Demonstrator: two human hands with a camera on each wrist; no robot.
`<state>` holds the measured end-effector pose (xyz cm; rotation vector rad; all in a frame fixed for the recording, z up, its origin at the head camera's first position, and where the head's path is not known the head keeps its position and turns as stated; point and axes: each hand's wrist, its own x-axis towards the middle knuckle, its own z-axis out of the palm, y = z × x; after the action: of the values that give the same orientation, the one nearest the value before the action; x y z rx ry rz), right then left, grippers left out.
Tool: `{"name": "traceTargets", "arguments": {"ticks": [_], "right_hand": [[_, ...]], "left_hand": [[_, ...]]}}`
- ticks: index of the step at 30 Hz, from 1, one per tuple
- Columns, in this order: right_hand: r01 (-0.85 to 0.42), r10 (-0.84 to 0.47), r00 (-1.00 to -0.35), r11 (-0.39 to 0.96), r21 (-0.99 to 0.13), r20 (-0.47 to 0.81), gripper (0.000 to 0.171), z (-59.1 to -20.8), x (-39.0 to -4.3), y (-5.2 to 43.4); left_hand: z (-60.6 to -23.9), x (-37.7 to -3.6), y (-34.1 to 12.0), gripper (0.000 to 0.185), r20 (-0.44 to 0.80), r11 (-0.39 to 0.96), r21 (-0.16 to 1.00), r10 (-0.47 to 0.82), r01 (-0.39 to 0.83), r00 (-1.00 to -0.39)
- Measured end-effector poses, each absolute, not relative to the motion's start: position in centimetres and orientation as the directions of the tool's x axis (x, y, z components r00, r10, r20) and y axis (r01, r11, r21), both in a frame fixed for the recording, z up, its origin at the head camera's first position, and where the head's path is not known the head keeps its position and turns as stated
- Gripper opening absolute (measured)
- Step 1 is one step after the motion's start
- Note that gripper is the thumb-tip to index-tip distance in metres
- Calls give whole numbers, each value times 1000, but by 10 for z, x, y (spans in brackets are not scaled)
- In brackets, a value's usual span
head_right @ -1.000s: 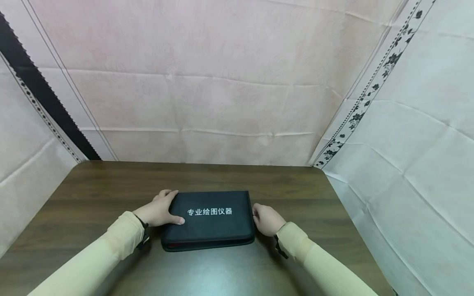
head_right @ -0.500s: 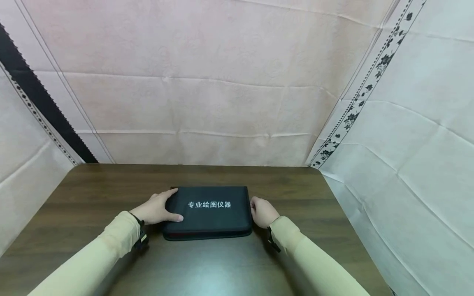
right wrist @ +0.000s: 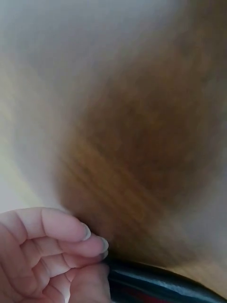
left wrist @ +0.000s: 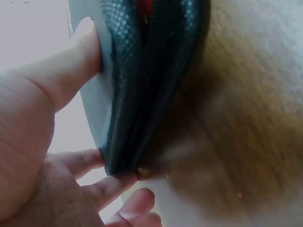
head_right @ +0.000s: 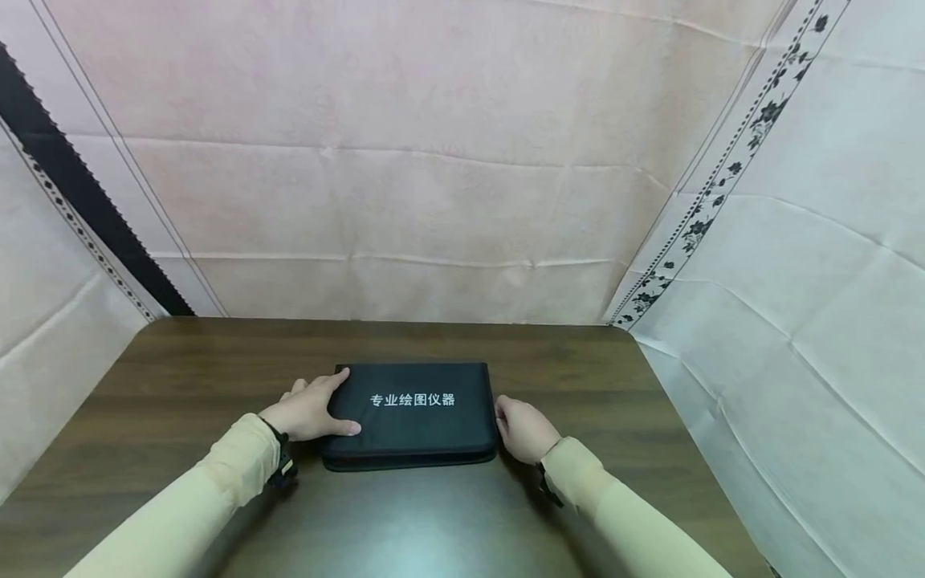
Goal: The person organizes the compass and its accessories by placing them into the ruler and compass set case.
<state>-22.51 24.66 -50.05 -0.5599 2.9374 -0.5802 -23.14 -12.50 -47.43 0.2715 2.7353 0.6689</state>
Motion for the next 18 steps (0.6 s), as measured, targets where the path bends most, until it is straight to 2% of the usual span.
{"name": "traceTargets", "arguments": {"ticks": [9, 18], "right_hand": [[-414, -446, -895, 841, -347, -13, 18, -495, -196, 250], [-427, -459, -889, 834, -349, -9, 12, -492, -174, 243]], "left_hand": [[-473, -231, -127, 105, -250, 870, 481, 251, 105, -935], [-476, -230, -127, 105, -246, 870, 482, 245, 101, -938]]}}
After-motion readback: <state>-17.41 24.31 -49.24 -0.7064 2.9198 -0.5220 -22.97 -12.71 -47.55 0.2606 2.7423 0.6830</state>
